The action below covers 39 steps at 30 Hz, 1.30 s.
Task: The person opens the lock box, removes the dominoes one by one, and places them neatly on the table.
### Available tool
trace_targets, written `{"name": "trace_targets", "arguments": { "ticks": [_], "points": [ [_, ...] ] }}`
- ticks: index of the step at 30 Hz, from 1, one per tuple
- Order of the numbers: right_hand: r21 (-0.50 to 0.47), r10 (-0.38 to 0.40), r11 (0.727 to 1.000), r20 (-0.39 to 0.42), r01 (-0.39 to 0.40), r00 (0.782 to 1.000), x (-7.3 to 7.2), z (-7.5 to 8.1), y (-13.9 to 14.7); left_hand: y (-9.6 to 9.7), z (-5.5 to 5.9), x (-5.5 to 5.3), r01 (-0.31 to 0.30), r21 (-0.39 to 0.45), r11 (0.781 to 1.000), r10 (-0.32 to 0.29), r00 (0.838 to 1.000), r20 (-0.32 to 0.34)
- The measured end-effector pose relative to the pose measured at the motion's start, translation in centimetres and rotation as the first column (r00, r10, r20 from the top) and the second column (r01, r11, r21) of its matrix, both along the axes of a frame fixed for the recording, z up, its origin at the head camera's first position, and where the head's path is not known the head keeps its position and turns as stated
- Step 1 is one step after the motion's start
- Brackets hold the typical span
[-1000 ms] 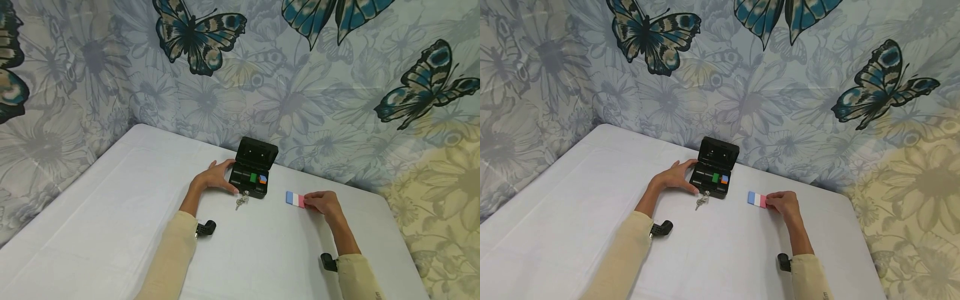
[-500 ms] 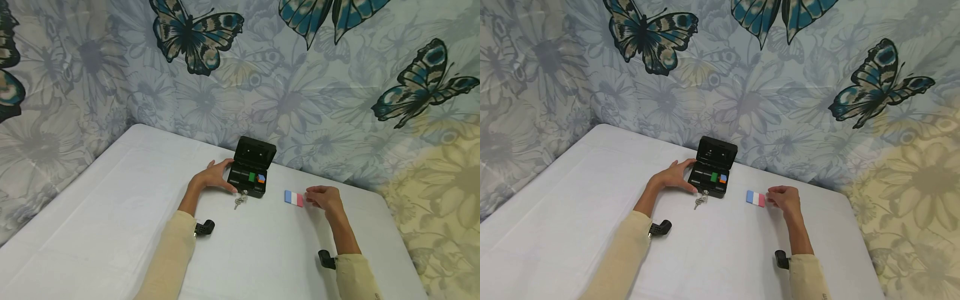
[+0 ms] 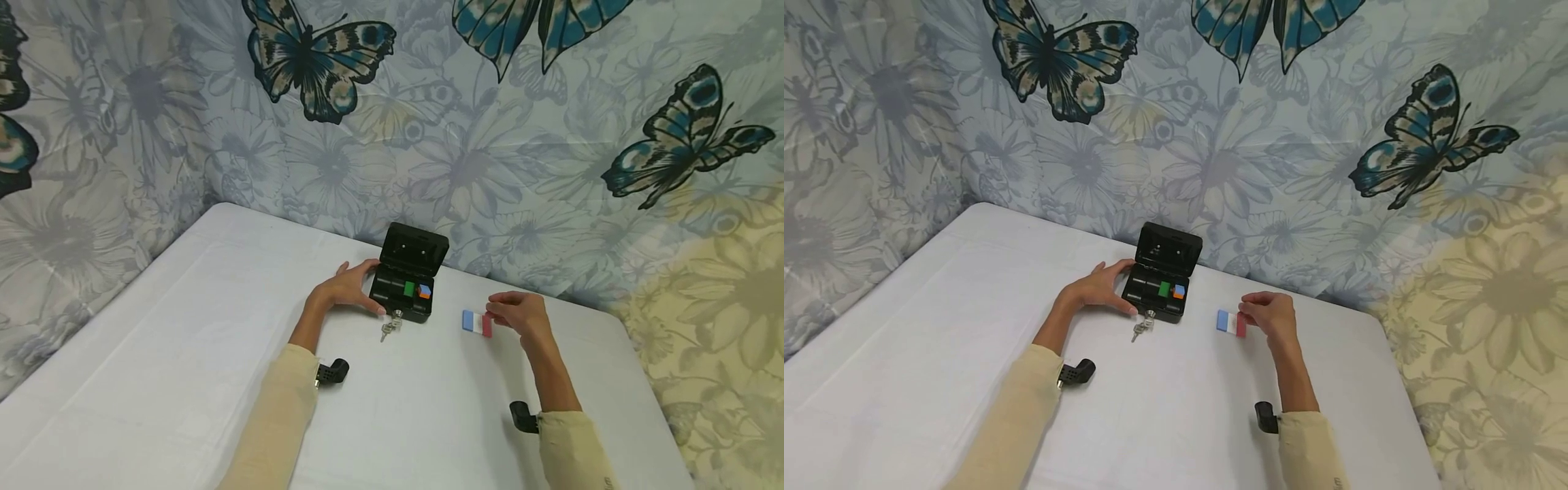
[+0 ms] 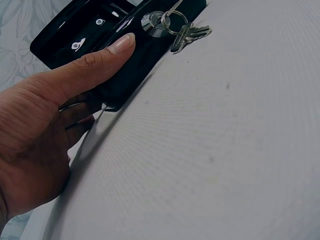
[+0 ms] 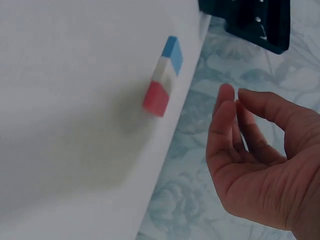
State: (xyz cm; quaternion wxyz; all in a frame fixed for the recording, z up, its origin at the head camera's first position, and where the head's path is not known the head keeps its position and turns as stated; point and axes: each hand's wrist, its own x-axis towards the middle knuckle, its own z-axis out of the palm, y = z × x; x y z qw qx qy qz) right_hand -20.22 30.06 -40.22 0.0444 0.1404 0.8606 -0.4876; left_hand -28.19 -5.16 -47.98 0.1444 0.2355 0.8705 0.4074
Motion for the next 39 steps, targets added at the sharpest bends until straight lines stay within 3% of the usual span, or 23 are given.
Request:
{"name": "trace_targets", "arguments": {
  "ticks": [16, 28, 33, 39],
  "points": [
    [-0.066, 0.082, 0.994, -0.041, -0.084, 0.996, -2.1, 2.0, -6.7, 0.0, -0.1, -0.1, -0.022, 0.011, 1.000, 0.021, 0.999, 0.037],
    [-0.168, 0.162, 0.971, -0.072, -0.172, 0.984, -3.2, 1.3, -11.0, 0.1, -0.2, -0.4, -0.019, 0.017, 1.000, 0.019, 0.999, 0.038],
    [-0.116, 0.167, 0.978, -0.065, -0.174, 0.984, -3.7, 0.5, -12.3, 0.1, -0.3, -0.3, -0.015, 0.008, 1.000, 0.015, 0.999, 0.033],
    [0.035, 0.229, 0.973, -0.027, -0.228, 0.973, -4.2, -0.2, -13.3, 0.1, -0.3, -0.3, -0.012, 0.024, 1.000, 0.011, 0.999, 0.040]
  ]
}}
